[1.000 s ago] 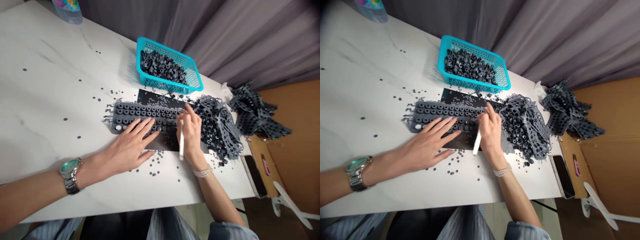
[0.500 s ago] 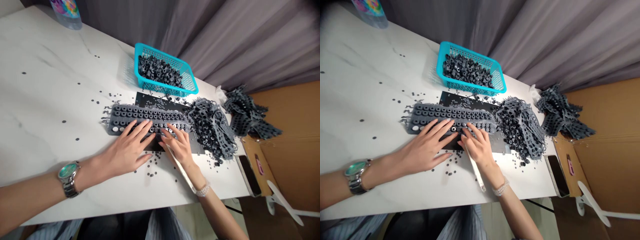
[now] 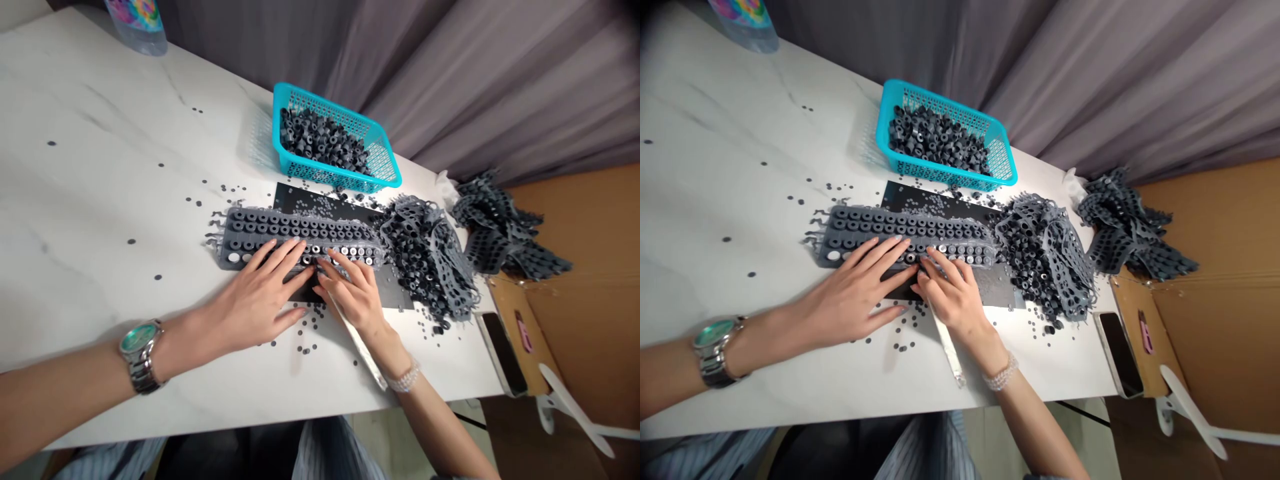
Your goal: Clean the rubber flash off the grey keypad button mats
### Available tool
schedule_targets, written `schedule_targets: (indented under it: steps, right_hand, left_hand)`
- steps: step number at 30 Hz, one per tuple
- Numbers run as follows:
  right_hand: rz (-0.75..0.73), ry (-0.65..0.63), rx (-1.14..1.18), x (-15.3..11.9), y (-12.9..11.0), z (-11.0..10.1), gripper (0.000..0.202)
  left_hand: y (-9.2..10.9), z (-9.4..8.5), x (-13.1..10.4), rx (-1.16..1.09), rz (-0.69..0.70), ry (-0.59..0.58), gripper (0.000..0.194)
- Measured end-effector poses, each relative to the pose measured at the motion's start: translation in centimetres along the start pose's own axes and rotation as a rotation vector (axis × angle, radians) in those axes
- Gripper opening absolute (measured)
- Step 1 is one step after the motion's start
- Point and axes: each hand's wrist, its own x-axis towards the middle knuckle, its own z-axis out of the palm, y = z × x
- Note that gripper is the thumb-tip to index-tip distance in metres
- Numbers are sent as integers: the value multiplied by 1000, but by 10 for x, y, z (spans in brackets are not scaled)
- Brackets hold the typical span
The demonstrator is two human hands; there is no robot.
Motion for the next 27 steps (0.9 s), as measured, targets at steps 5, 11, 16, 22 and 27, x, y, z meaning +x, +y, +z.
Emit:
schedule_targets:
  steps: [5,11,16,22,27]
  right_hand:
    - [19,-13,12,0,0,-1,4]
    - [-46,-65,-54,0,1,0,5]
    - [-147,-143,-149,5,-2,1,13]
    - [54,-15,-220,4,12,2,16]
    - [495,149,-183,-14,46,-3,10]
  left_hand:
    - [0,-1,0,-21,-2,20,55]
    - [0,0,0,-20,-4,8,55]
    - [-1,1,-1,-21,-4,5,54]
    - [-1,0,-2,-69,-38,12,53]
    - [-1,2,-2,-73,-33,28,56]
